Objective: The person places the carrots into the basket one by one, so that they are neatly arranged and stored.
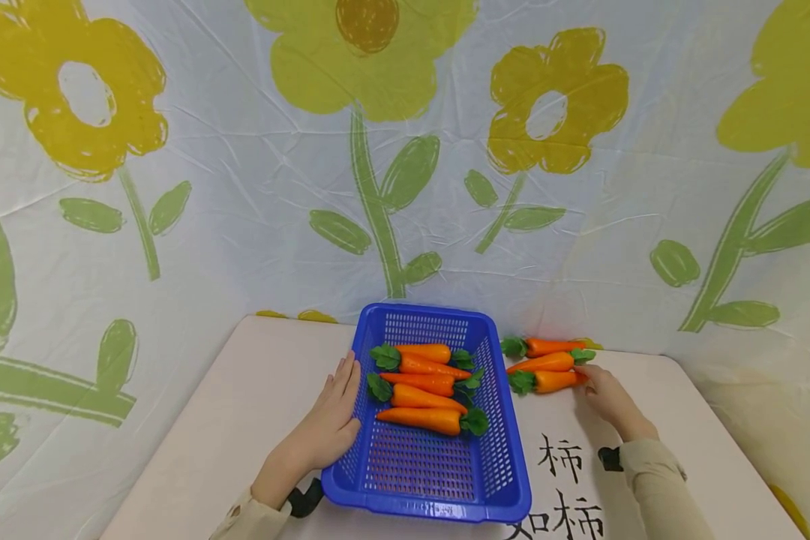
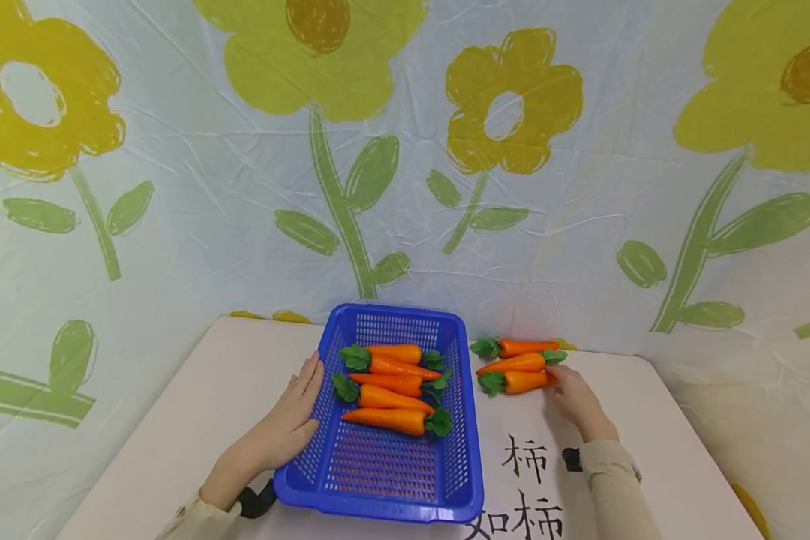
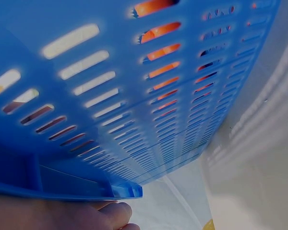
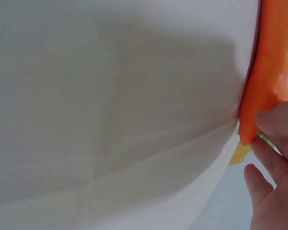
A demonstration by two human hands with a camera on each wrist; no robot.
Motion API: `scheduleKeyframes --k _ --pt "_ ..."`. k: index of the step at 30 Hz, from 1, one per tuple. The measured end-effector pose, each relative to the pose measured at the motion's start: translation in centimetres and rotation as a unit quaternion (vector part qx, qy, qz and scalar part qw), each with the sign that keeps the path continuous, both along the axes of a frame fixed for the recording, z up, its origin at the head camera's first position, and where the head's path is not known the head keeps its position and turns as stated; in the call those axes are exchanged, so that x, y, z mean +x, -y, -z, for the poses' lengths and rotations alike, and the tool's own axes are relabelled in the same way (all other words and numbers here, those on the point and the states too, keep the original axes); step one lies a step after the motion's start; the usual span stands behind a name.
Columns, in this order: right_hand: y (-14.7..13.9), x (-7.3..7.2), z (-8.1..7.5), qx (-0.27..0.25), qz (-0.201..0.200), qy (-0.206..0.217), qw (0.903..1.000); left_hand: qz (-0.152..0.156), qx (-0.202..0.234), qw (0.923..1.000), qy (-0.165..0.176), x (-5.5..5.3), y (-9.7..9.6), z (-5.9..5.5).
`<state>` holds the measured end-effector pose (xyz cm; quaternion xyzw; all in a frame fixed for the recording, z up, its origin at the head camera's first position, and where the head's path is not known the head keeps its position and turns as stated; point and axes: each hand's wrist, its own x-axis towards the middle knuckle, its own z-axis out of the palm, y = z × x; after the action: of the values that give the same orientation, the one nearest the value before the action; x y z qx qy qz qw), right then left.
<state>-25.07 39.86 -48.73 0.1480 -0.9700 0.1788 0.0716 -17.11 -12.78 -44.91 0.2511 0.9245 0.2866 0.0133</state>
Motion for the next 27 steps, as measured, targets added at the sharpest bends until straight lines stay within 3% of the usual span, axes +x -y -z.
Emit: scheduleKeyframes --k 8,15,27 --pt "0.3 0.9 -0.7 -0.018 0.03 0.016 0.9992 -0.002 -0.002 1.0 0.005 0.0 -0.1 0.0" --pt "0.2 2.1 -0.3 -0.05 0.059 0.02 0.9968 -0.003 0.002 1.0 0.005 0.0 -0.1 -0.1" --pt "-0.4 4.9 0.0 -0.123 0.123 0.064 0.9827 -0.005 -0.001 0.9999 0.013 0.0 -0.2 -0.1"
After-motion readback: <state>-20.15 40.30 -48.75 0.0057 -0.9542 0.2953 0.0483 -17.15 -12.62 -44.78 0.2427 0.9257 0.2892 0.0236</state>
